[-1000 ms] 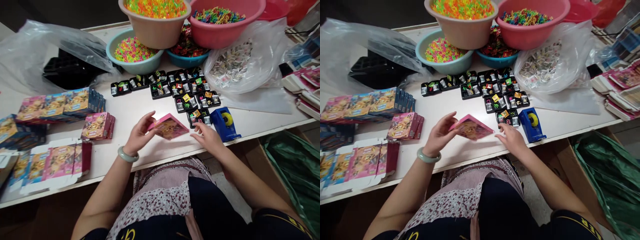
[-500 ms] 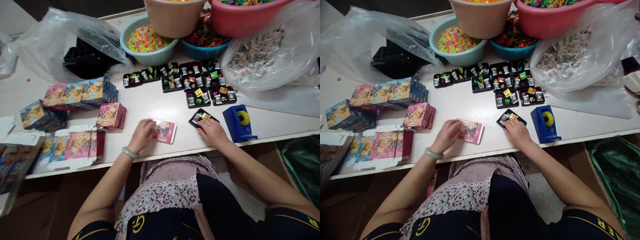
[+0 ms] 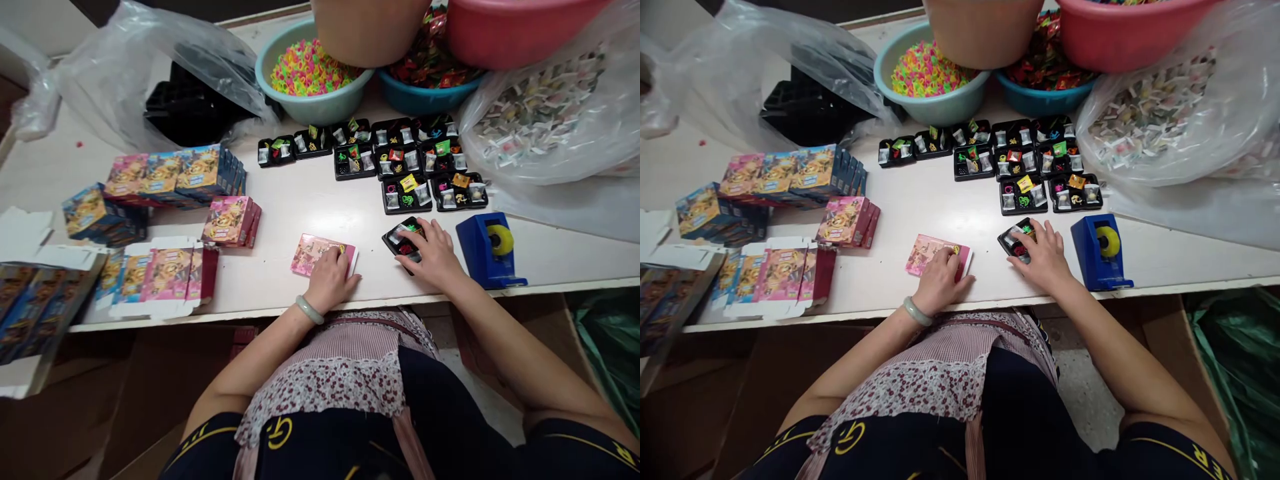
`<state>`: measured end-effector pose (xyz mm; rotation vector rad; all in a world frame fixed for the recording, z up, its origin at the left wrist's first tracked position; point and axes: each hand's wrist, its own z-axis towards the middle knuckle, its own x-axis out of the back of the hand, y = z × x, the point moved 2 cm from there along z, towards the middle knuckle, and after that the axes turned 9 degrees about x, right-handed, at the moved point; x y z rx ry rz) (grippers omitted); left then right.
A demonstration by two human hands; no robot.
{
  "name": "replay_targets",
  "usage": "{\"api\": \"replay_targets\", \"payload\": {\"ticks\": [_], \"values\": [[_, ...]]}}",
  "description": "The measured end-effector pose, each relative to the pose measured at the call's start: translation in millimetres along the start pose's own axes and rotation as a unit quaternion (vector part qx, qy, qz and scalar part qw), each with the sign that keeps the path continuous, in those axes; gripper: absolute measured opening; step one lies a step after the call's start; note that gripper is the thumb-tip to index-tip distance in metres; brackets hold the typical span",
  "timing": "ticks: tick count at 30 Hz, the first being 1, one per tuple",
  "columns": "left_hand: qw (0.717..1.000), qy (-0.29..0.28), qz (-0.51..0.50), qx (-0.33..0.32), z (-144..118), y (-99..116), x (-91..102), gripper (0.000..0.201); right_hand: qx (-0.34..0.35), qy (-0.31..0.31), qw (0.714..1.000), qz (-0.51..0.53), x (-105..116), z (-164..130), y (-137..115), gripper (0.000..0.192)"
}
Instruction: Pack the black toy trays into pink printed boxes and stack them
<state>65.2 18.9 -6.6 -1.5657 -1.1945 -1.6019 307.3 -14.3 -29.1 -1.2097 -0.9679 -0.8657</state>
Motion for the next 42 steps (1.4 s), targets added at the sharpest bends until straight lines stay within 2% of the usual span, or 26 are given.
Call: {"api": "replay_targets", "payload": {"ticks": [4, 10, 15, 22, 28, 30, 32, 36, 39, 42], "values": [[1.000, -0.005, -0.006, 0.002, 2, 4, 2.1, 0.020, -0.026, -0.031, 0.999, 0.004, -6, 4, -1, 0.057], [1.000, -0.018, -0.023, -0.007, 3, 6, 3.5, 0.014, -0.071, 0.007, 0.997, 0.006, -7, 8, -8, 0.066], [0.999, -0.022, -0.034, -0.001, 3, 6, 5.9, 0.015, -0.050, -0.044, 0.998, 0.000, -7, 13, -13, 0.052], [0.999, -0.025, -0.044, -0.006, 0, 5, 9.7, 0.014, -0.021, -0.026, 0.999, -0.028, -13, 3, -16, 0.058], [0.995, -0.001, -0.101, -0.011, 1, 1, 6.1, 0.010, -0.003, -0.005, 1.000, -0.002, -19, 3, -13, 0.049], [0.985, 0.014, -0.169, -0.015, 3, -4, 7.9, 0.011, 0.007, 0.009, 1.000, 0.018, -15, 5, -14, 0.046], [0.963, 0.025, -0.267, -0.011, 5, -12, 12.5, 0.015, 0.040, 0.016, 0.998, 0.050, -8, 6, -16, 0.046], [0.900, 0.025, -0.433, 0.034, 9, -29, 22.6, 0.017, 0.182, -0.023, 0.973, 0.143, 10, 9, -30, 0.049], [0.870, -0.003, -0.491, 0.051, 10, -34, 23.7, 0.018, 0.271, -0.063, 0.942, 0.190, 15, 13, -42, 0.050], [0.853, -0.018, -0.519, 0.055, 10, -33, 18.2, 0.018, 0.301, -0.088, 0.927, 0.205, 10, 18, -49, 0.050]]}}
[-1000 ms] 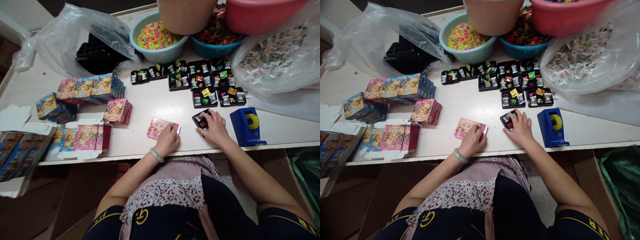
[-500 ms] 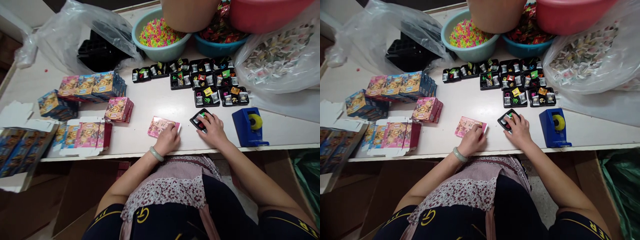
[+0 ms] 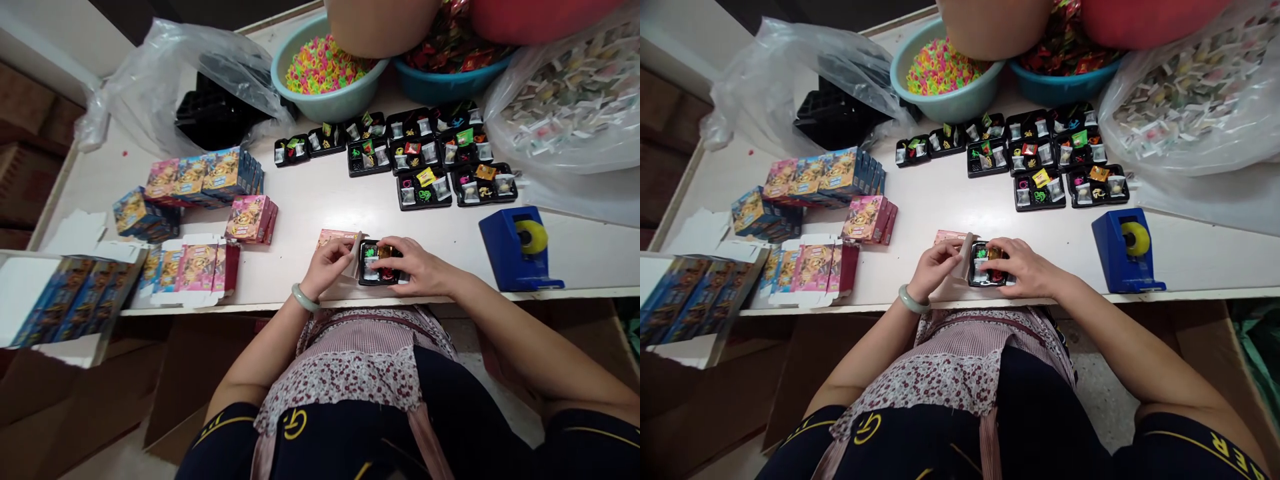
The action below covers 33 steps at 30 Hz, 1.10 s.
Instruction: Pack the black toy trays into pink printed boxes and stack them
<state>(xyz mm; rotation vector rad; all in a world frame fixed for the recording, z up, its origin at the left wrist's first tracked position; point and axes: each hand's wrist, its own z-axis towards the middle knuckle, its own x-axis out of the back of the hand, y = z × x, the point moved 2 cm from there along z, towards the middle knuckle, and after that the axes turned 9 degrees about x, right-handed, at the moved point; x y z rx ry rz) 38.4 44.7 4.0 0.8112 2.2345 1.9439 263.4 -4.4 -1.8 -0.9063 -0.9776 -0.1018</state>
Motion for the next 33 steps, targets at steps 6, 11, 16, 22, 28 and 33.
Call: {"api": "replay_targets", "payload": {"ticks": [6, 11, 16, 22, 28, 33], "values": [[0.998, -0.061, -0.001, 0.007, 6, -7, -5.2, 0.018, -0.025, 0.009, 0.999, 0.020, -11, 1, 11, 0.050], [0.994, -0.093, -0.026, 0.044, 15, -2, -2.3, 0.017, -0.044, 0.024, 0.998, 0.029, -9, -1, 13, 0.046], [0.995, -0.066, -0.051, 0.049, 23, -4, -14.5, 0.019, -0.029, 0.056, 0.997, -0.034, -23, 7, 14, 0.043], [0.999, -0.047, -0.026, 0.004, 31, -15, -34.3, 0.018, -0.064, 0.095, 0.991, -0.066, -33, 14, 13, 0.044], [0.999, -0.035, 0.022, -0.028, 28, -12, -40.1, 0.017, -0.157, 0.106, 0.973, -0.131, -19, -21, -1, 0.021], [0.997, -0.069, 0.030, -0.015, 29, -7, -51.4, 0.016, -0.186, 0.120, 0.970, -0.105, -40, -27, -3, 0.024]]}}
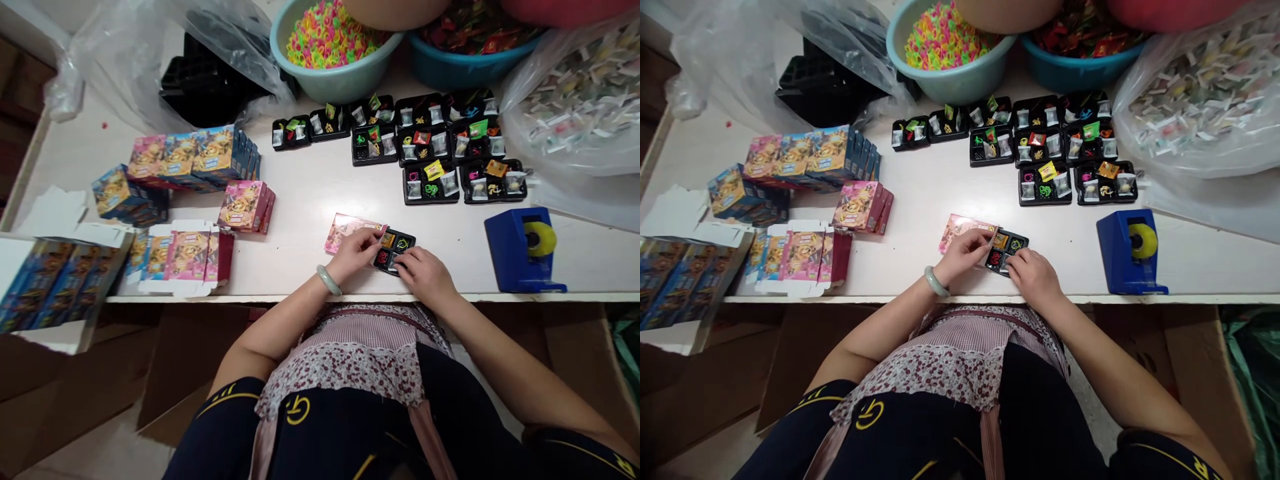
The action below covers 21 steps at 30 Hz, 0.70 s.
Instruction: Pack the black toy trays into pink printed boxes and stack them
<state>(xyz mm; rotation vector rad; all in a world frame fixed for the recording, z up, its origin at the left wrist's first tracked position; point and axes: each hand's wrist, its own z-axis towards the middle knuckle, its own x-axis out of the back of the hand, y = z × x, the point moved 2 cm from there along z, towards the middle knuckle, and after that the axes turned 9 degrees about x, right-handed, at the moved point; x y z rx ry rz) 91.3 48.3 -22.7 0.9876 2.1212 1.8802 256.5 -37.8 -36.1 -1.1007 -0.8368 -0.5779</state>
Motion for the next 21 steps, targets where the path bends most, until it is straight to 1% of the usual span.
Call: {"api": "replay_targets", "payload": {"ticks": [3, 5, 7, 8, 9, 10, 12, 13, 14, 16, 19, 20, 21], "values": [[1.000, -0.030, 0.000, -0.011, 0, 5, -11.8, 0.013, -0.034, 0.014, 0.999, 0.028, -11, 5, -3, 0.022], [0.999, -0.031, -0.019, -0.005, -2, 14, -11.2, 0.013, -0.054, 0.040, 0.994, 0.088, -7, 9, -4, 0.019], [0.997, -0.047, -0.064, 0.011, -5, 27, 0.0, 0.013, -0.049, 0.086, 0.985, 0.142, 8, 12, -5, 0.016], [0.994, -0.063, -0.091, 0.020, -7, 34, 9.0, 0.013, -0.032, 0.101, 0.983, 0.151, 18, 15, -6, 0.020], [0.990, -0.078, -0.115, 0.030, -9, 41, 19.5, 0.013, -0.006, 0.101, 0.983, 0.151, 27, 19, -8, 0.029], [0.987, -0.084, -0.132, 0.041, -11, 47, 30.5, 0.014, 0.025, 0.088, 0.985, 0.146, 35, 23, -11, 0.036], [0.984, -0.062, -0.153, 0.060, -15, 51, 50.7, 0.018, 0.072, 0.042, 0.985, 0.150, 45, 34, -18, 0.037], [0.984, -0.045, -0.160, 0.062, -18, 49, 57.8, 0.021, 0.075, 0.031, 0.984, 0.156, 47, 40, -21, 0.035], [0.984, -0.026, -0.166, 0.058, -22, 44, 62.1, 0.025, 0.063, 0.032, 0.984, 0.161, 46, 45, -23, 0.033], [0.985, 0.006, -0.170, 0.039, -33, 28, 62.1, 0.033, 0.033, 0.053, 0.985, 0.158, 41, 51, -26, 0.032], [0.987, 0.064, -0.144, 0.028, -52, -1, 46.1, 0.057, 0.034, 0.052, 0.987, 0.147, 27, 47, -25, 0.025], [0.986, 0.093, -0.138, 0.029, -58, -9, 39.7, 0.061, 0.039, 0.045, 0.987, 0.148, 23, 43, -24, 0.024], [0.983, 0.125, -0.135, 0.028, -62, -16, 33.9, 0.060, 0.035, 0.048, 0.986, 0.154, 20, 38, -22, 0.024]]}}
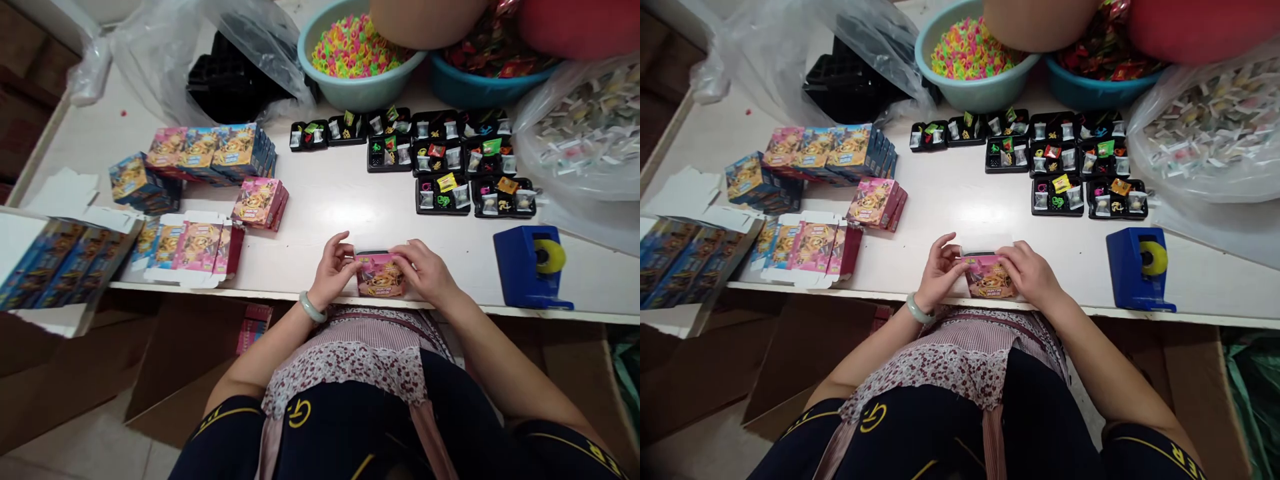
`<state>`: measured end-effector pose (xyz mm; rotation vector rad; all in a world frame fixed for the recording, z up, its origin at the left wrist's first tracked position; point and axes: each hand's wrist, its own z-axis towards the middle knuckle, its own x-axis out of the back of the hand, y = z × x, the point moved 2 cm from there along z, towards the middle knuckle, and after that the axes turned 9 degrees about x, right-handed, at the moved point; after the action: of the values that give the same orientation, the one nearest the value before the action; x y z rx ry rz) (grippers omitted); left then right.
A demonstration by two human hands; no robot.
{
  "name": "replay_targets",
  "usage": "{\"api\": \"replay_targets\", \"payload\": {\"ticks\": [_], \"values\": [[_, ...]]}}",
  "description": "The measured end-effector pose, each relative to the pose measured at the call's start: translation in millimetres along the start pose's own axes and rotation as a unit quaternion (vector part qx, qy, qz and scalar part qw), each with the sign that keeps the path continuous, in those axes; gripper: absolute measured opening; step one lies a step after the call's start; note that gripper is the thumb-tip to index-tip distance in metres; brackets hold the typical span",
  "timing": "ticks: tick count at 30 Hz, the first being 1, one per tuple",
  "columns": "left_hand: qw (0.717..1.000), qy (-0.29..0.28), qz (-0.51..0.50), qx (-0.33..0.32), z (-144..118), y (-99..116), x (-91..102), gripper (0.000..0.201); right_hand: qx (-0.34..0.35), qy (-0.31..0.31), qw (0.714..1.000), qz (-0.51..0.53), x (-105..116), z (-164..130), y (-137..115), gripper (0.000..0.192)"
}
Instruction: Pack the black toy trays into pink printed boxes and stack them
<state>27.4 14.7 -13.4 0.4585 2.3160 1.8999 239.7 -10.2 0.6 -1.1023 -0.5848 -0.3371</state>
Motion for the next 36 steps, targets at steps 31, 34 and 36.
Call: {"api": "replay_targets", "payload": {"ticks": [31, 34, 36], "values": [[0.951, -0.099, 0.136, -0.258, 4, 36, 0.9, 0.011, -0.018, 0.009, 0.993, 0.119, 19, -5, -14, 0.007], [0.923, -0.152, 0.194, -0.294, 0, 32, 10.7, 0.022, 0.053, -0.004, 0.995, 0.088, 20, -13, -17, 0.012], [0.928, -0.145, 0.198, -0.278, -1, 29, 12.9, 0.021, 0.072, 0.015, 0.996, 0.059, 16, -15, -19, 0.011]]}}
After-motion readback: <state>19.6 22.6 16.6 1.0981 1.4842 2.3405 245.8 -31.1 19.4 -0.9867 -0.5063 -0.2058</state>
